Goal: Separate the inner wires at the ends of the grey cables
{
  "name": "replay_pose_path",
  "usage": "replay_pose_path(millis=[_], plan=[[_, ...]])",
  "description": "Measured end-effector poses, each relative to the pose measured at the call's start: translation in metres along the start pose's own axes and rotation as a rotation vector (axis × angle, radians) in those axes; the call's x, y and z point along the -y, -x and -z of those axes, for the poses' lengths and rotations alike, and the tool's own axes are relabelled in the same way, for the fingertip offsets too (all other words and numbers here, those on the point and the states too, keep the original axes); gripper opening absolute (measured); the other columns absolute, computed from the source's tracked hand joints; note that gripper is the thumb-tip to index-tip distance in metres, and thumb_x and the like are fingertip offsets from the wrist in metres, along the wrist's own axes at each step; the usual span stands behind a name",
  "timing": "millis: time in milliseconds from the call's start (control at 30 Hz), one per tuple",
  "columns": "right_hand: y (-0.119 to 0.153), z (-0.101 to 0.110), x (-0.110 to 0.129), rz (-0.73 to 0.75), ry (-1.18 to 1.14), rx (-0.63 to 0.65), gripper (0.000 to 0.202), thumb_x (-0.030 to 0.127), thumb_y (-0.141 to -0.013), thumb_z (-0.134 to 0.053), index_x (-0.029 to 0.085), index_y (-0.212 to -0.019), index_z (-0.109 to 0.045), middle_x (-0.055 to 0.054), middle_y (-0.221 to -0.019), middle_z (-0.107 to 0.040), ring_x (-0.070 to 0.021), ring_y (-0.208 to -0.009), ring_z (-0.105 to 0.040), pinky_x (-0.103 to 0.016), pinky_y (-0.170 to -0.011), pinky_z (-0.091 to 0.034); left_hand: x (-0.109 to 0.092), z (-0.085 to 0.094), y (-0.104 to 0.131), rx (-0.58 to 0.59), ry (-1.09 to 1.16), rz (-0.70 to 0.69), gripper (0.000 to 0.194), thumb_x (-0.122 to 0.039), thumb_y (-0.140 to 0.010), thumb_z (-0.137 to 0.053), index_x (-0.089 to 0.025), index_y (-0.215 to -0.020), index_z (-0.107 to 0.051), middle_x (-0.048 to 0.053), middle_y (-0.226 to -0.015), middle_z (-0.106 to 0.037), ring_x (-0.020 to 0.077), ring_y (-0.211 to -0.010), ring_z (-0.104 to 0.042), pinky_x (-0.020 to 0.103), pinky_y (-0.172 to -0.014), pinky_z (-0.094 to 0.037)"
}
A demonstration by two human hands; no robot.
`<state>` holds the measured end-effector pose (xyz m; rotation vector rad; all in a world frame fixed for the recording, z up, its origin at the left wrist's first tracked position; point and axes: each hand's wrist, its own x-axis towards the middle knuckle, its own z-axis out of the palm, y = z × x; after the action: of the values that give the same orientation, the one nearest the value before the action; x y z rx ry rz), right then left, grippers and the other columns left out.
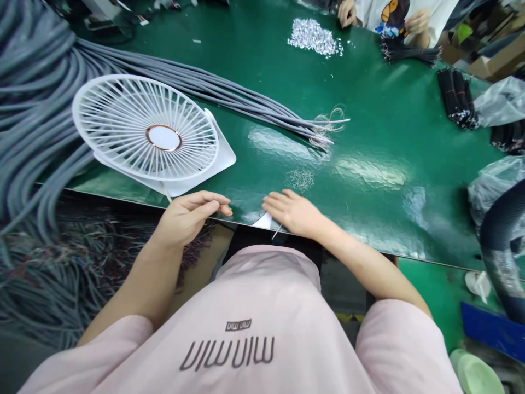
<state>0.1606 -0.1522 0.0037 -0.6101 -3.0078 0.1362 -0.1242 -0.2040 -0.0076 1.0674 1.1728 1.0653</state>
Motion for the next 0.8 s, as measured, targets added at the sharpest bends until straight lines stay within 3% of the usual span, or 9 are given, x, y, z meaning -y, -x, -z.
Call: replay_pose_path(millis=[67,133,300,467,600,667,733,800], plan=[[0.013,0.006,-0.010,-0.139,0.039,-0.037,0.043,0.011,-0.099,-0.039,0.010,-0.137,-0.059,-0.017,-0.144,-0.058,-0.0294,-0.137,-0.052,-0.052,-0.113,-0.043,0.001,0.003,0.000,-0.009,-0.006,-0.001,0.025,-0.039,-0.084,-0.071,-0.017,-0.095,-0.077,0.005,-0.080,-0.075,0.0166,-0.079,-0.069,0.030,-0.083,-0.054],[0.028,0.013,-0.015,-0.180,0.043,-0.075,0.045,0.007,-0.097,-0.040,0.010,-0.136,-0.060,-0.016,-0.144,-0.058,-0.0295,-0.138,-0.051,-0.053,-0.114,-0.042,0.002,0.006,-0.001,-0.023,-0.016,0.004,0.026,-0.040,-0.084,-0.071,-0.017,-0.095,-0.076,0.005,-0.080,-0.074,0.0173,-0.079,-0.069,0.031,-0.082,-0.055],[0.045,0.013,-0.008,-0.066,-0.044,-0.020,0.041,0.009,-0.097,-0.040,0.011,-0.129,-0.066,-0.014,-0.134,-0.066,-0.0253,-0.126,-0.062,-0.044,-0.106,-0.052,-0.005,-0.005,-0.009,0.017,-0.083,-0.010,0.028,-0.042,-0.085,-0.070,-0.017,-0.097,-0.076,0.006,-0.082,-0.075,0.0174,-0.080,-0.068,0.028,-0.078,-0.053],[0.046,0.011,-0.012,-0.304,0.002,-0.066,0.050,0.003,-0.091,-0.041,0.010,-0.137,-0.060,-0.019,-0.142,-0.059,-0.0284,-0.134,-0.055,-0.050,-0.108,-0.049,-0.021,-0.021,-0.017,0.105,-0.198,-0.034,0.030,-0.044,-0.085,-0.069,-0.017,-0.096,-0.076,0.007,-0.082,-0.076,0.0180,-0.078,-0.068,0.028,-0.076,-0.054],[0.036,0.013,-0.004,-0.135,-0.035,-0.018,0.045,0.008,-0.095,-0.041,0.015,-0.134,-0.062,-0.014,-0.137,-0.065,-0.0235,-0.129,-0.059,-0.044,-0.105,-0.052,-0.024,-0.027,-0.021,0.132,-0.232,-0.046,0.031,-0.046,-0.085,-0.068,-0.017,-0.095,-0.076,0.007,-0.083,-0.076,0.0188,-0.081,-0.069,0.028,-0.078,-0.055],[0.036,0.017,-0.007,-0.147,0.001,-0.009,0.043,0.007,-0.094,-0.042,0.013,-0.131,-0.064,-0.014,-0.135,-0.066,-0.0250,-0.126,-0.061,-0.044,-0.103,-0.053,-0.024,-0.028,-0.021,0.150,-0.247,-0.059,0.032,-0.047,-0.086,-0.068,-0.018,-0.096,-0.076,0.007,-0.085,-0.076,0.0188,-0.083,-0.070,0.027,-0.079,-0.055],[0.051,0.027,-0.017,-0.229,0.028,-0.034,0.048,0.001,-0.088,-0.044,0.011,-0.129,-0.066,-0.016,-0.133,-0.066,-0.0266,-0.124,-0.062,-0.044,-0.102,-0.054,-0.023,-0.027,-0.019,0.171,-0.275,-0.061,0.032,-0.048,-0.086,-0.067,-0.019,-0.098,-0.076,0.007,-0.086,-0.076,0.0191,-0.084,-0.070,0.027,-0.080,-0.055],[0.085,0.039,-0.031,-0.322,0.013,-0.048,0.058,-0.005,-0.080,-0.043,0.015,-0.129,-0.067,-0.014,-0.132,-0.067,-0.0254,-0.123,-0.063,-0.044,-0.101,-0.055,-0.022,-0.021,-0.015,0.161,-0.306,-0.055,0.034,-0.049,-0.086,-0.068,-0.019,-0.099,-0.076,0.007,-0.087,-0.077,0.0197,-0.084,-0.071,0.027,-0.079,-0.055]])
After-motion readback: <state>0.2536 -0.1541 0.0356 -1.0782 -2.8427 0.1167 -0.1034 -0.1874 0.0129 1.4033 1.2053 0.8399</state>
